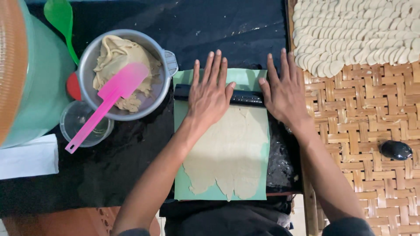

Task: Rolling out dough onto a mat and cutting it into small circular shapes.

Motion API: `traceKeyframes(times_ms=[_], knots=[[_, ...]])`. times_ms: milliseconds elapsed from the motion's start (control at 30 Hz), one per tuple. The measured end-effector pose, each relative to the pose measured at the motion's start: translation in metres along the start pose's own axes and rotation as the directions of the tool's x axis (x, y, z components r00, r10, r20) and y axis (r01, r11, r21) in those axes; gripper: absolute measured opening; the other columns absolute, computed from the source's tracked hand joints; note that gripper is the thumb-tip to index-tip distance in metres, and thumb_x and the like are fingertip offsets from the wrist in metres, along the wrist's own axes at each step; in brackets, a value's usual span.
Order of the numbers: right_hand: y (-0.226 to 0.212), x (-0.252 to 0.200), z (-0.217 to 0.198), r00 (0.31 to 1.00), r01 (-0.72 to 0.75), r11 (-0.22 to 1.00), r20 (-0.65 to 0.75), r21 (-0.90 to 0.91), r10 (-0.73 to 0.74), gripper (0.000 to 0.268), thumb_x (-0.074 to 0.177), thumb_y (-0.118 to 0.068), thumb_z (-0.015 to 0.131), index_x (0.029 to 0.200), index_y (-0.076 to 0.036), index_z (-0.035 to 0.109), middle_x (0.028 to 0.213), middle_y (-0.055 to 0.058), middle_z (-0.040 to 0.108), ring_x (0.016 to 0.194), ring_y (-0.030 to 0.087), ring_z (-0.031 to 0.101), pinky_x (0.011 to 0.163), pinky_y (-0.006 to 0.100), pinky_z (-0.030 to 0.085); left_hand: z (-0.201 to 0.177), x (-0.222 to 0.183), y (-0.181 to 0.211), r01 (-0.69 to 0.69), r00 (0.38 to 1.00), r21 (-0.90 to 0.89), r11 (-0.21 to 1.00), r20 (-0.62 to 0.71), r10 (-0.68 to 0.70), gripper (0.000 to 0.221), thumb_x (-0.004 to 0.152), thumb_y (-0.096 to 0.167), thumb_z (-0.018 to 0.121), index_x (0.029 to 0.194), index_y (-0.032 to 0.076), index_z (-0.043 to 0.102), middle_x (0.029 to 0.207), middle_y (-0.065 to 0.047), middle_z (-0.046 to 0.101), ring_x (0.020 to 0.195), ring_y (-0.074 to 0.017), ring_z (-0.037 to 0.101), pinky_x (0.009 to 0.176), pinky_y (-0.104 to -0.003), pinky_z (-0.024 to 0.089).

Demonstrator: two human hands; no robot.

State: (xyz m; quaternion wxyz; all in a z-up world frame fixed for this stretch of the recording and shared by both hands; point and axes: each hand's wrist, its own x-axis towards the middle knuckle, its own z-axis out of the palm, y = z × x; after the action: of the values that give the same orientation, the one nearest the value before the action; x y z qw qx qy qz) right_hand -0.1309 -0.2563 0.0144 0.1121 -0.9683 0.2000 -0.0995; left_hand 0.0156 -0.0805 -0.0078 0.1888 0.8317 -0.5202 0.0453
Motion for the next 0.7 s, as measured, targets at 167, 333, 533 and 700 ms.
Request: traceKeyframes(times_ms=[167, 333, 533, 700], knots=[[-0.026, -0.055, -0.007, 0.999, 0.045, 0.997, -0.019, -0.056, -0.046, 0.067, 0.106, -0.037, 0.05, 0.157, 0.003, 0.039, 0.163, 0.033, 0.029, 0.152, 0.049, 0.026, 0.123, 0.057, 0.023, -0.028, -0.053, 0.022, -0.011, 0.999, -0.075, 0.997, 0.052, 0.015, 0.065, 0.106, 0.035, 0.05, 0.157, -0.004, 0.038, 0.165, -0.022, 0.03, 0.156, -0.0349, 0.025, 0.126, -0.058, 0.014], [-0.043, -0.103, -0.009, 0.997, 0.073, 0.997, 0.036, -0.028, -0.072, 0.07, 0.099, -0.036, 0.054, 0.151, 0.009, 0.04, 0.158, 0.033, 0.035, 0.148, 0.049, 0.032, 0.121, 0.056, 0.026, -0.031, -0.104, 0.036, -0.009, 0.993, -0.057, 0.998, 0.118, 0.016, 0.065, 0.102, 0.03, 0.059, 0.157, 0.002, 0.039, 0.164, -0.018, 0.035, 0.155, -0.0331, 0.029, 0.126, -0.057, 0.02], [-0.031, -0.081, -0.001, 0.998, 0.043, 0.998, 0.056, -0.048, -0.041, 0.064, 0.104, -0.031, 0.051, 0.153, 0.008, 0.041, 0.161, 0.028, 0.041, 0.151, 0.041, 0.036, 0.122, 0.054, 0.029, -0.02, -0.074, 0.035, 0.006, 0.991, -0.015, 1.0, 0.132, -0.004, 0.071, 0.101, 0.034, 0.06, 0.157, -0.002, 0.036, 0.164, -0.019, 0.036, 0.156, -0.0332, 0.028, 0.126, -0.058, 0.018], [-0.011, -0.033, 0.007, 0.999, 0.031, 0.997, 0.008, -0.067, -0.031, 0.061, 0.108, -0.033, 0.047, 0.157, 0.003, 0.041, 0.163, 0.028, 0.037, 0.154, 0.044, 0.031, 0.124, 0.055, 0.025, -0.011, -0.021, 0.023, 0.036, 0.996, -0.084, 0.996, 0.089, -0.029, 0.075, 0.103, 0.041, 0.055, 0.154, -0.011, 0.034, 0.163, -0.026, 0.031, 0.155, -0.0361, 0.023, 0.124, -0.061, 0.013]])
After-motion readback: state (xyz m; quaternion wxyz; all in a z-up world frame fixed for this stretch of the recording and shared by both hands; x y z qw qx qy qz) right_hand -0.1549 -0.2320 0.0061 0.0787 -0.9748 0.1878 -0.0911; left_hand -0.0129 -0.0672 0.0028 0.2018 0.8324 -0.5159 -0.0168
